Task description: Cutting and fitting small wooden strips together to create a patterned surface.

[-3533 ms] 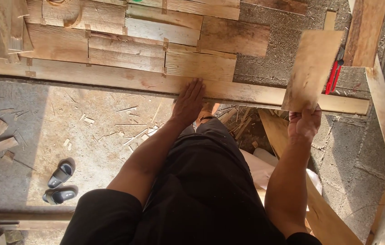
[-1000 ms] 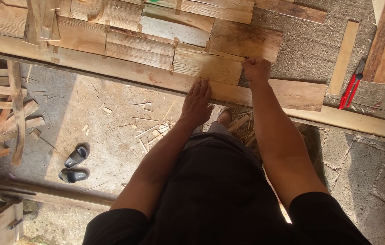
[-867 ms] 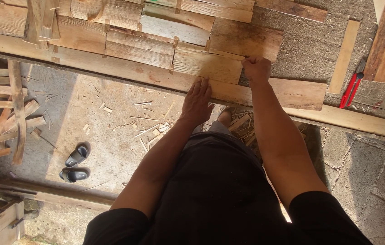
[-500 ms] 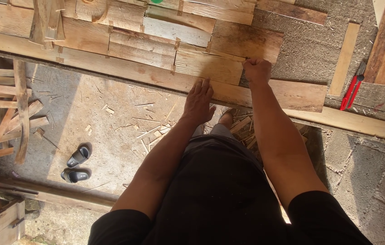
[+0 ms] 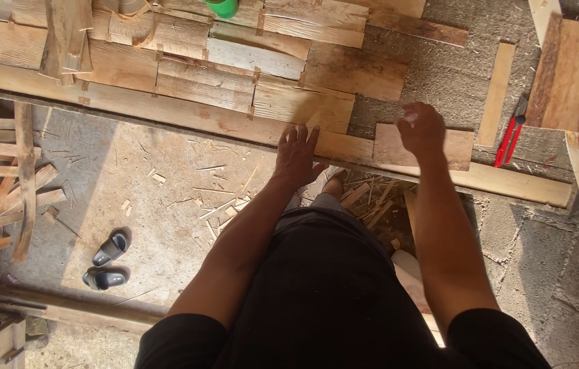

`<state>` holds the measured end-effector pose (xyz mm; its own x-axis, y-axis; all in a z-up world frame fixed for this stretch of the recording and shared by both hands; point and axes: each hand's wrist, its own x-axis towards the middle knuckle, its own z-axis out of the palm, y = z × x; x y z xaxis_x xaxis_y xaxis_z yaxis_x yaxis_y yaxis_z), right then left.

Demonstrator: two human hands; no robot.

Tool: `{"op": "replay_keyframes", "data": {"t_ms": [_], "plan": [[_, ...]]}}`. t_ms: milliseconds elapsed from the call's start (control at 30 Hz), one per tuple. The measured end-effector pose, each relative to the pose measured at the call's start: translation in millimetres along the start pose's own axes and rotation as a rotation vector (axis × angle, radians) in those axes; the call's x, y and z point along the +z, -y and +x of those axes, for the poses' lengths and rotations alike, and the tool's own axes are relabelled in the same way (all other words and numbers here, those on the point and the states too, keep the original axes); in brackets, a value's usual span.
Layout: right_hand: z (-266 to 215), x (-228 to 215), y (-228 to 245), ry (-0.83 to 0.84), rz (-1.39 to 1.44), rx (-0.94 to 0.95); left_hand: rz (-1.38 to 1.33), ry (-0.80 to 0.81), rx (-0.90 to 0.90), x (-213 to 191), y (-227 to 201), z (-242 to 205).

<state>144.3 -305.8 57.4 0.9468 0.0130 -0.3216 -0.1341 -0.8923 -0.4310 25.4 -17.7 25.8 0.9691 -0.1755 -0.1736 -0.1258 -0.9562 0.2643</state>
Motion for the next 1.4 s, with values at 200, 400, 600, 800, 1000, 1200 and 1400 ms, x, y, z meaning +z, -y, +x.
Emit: {"op": "replay_keyframes", "data": {"t_ms": [200, 400, 600, 800, 1000, 1200, 1400], "plan": [[-37, -43, -33, 0.244, -0.483, -0.196, 0.019, 0.034, -0.027, 6, -11, 8], [-46, -32, -62, 0.204, -0.589, -0.244, 0.065, -0.019, 0.042, 11, -16, 36], [-39, -29, -66, 0.187, -0.543, -0.269, -0.121, -0.084, 0.112, 18, -12, 69], [-36, -37, -64, 0.202, -0.558, -0.292, 0.047, -0.102, 0.129, 28, -13, 79], [-32, -47, -50, 0.258, -0.576, -0.288, 0.04, -0.062, 0.049, 41, -22, 98], [-26, -47, -34, 0.283, -0.456, -0.192, 0.134, -0.067, 0.085, 61, -22, 105], [-4, -29, -23, 0.253, -0.506, -0.254, 0.151, 0.084, 0.082, 19, -31, 100]]}}
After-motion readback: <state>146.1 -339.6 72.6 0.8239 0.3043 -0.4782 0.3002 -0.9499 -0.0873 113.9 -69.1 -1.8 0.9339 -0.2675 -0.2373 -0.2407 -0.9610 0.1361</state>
